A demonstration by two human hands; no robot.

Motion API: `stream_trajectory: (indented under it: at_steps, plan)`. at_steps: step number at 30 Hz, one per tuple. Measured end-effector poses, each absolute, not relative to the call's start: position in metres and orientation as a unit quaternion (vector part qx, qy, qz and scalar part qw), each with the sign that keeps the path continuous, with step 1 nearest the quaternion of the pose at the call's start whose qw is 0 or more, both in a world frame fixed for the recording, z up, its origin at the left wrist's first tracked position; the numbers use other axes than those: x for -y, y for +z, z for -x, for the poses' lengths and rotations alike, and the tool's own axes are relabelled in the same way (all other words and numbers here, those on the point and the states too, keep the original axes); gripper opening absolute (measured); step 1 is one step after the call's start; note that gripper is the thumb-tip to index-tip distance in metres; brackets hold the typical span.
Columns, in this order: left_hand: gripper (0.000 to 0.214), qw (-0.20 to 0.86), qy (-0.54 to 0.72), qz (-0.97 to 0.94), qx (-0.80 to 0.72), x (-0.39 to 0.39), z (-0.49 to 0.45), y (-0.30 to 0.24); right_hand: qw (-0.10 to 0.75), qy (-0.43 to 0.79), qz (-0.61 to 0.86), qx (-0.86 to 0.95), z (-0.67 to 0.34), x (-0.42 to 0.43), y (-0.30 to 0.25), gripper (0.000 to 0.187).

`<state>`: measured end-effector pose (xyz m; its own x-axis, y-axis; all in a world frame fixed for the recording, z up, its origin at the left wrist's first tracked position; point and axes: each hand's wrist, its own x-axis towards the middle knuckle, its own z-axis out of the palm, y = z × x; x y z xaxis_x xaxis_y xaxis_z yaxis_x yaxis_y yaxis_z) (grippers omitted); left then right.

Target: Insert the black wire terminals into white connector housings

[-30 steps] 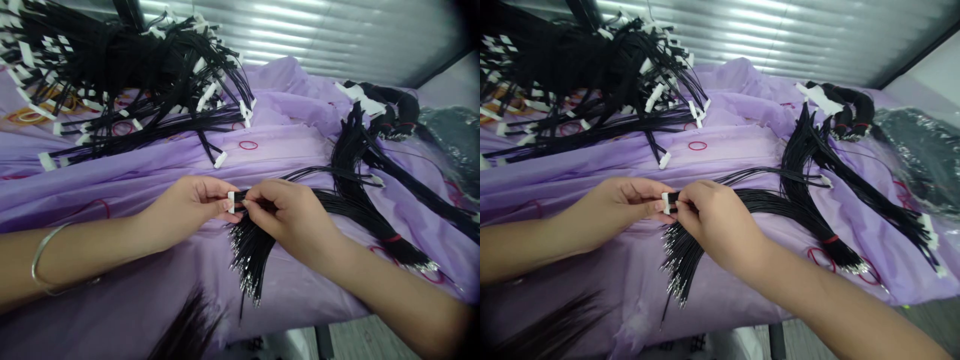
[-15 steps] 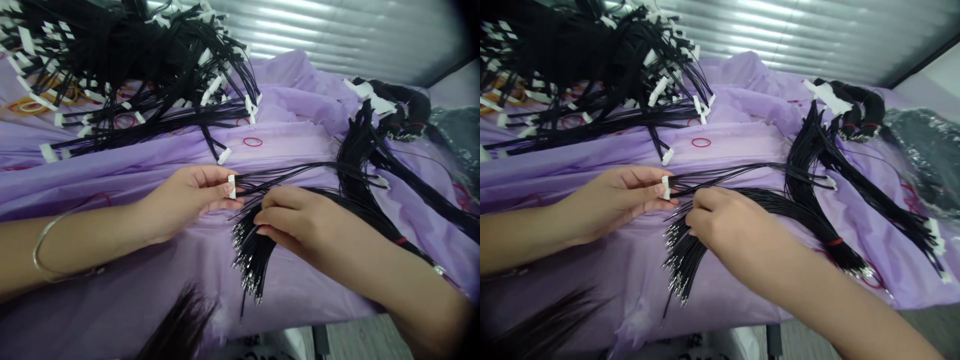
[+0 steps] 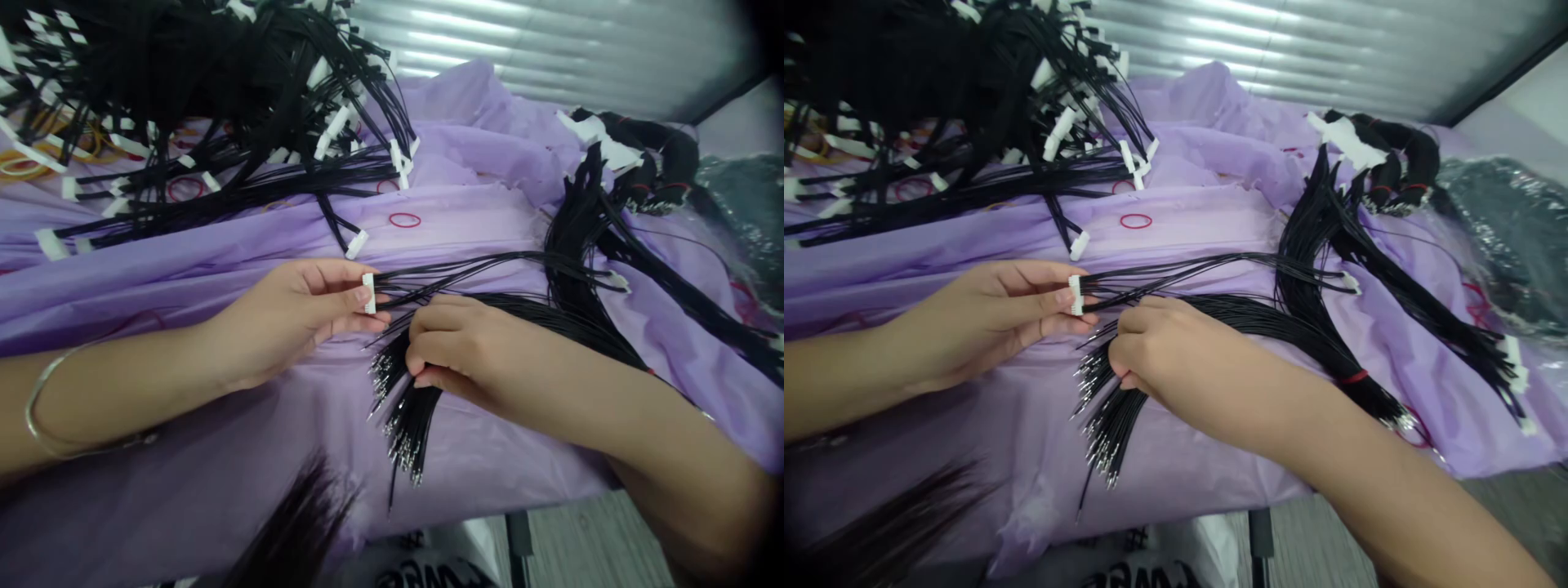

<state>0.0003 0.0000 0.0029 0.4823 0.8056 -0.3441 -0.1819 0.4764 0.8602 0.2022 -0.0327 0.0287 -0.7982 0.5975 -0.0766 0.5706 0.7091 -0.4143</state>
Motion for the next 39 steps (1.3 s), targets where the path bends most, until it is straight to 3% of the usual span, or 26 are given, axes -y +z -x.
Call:
stream_trajectory:
  at_steps: [5,18,25,39]
  plan:
    - [0.005,0.765,0.32,-0.397,-0.393,0.0,-0.001,0.004,0.04,0.203,0.371,0.905,-0.204,0.036,0.032,0.011]
    - [0.01,0.766,0.304,-0.428,-0.372,0.001,0.001,0.0,0.208,0.283,0.484,0.802,-0.19,0.032,0.033,0.011]
    - [0.01,0.784,0.298,-0.386,-0.383,0.0,0.001,0.001,0.2,0.299,0.567,0.741,-0.194,0.03,0.039,0.012]
    - [0.011,0.773,0.287,-0.418,-0.381,0.001,0.003,0.002,0.182,0.297,0.565,0.748,-0.195,0.032,0.035,0.013]
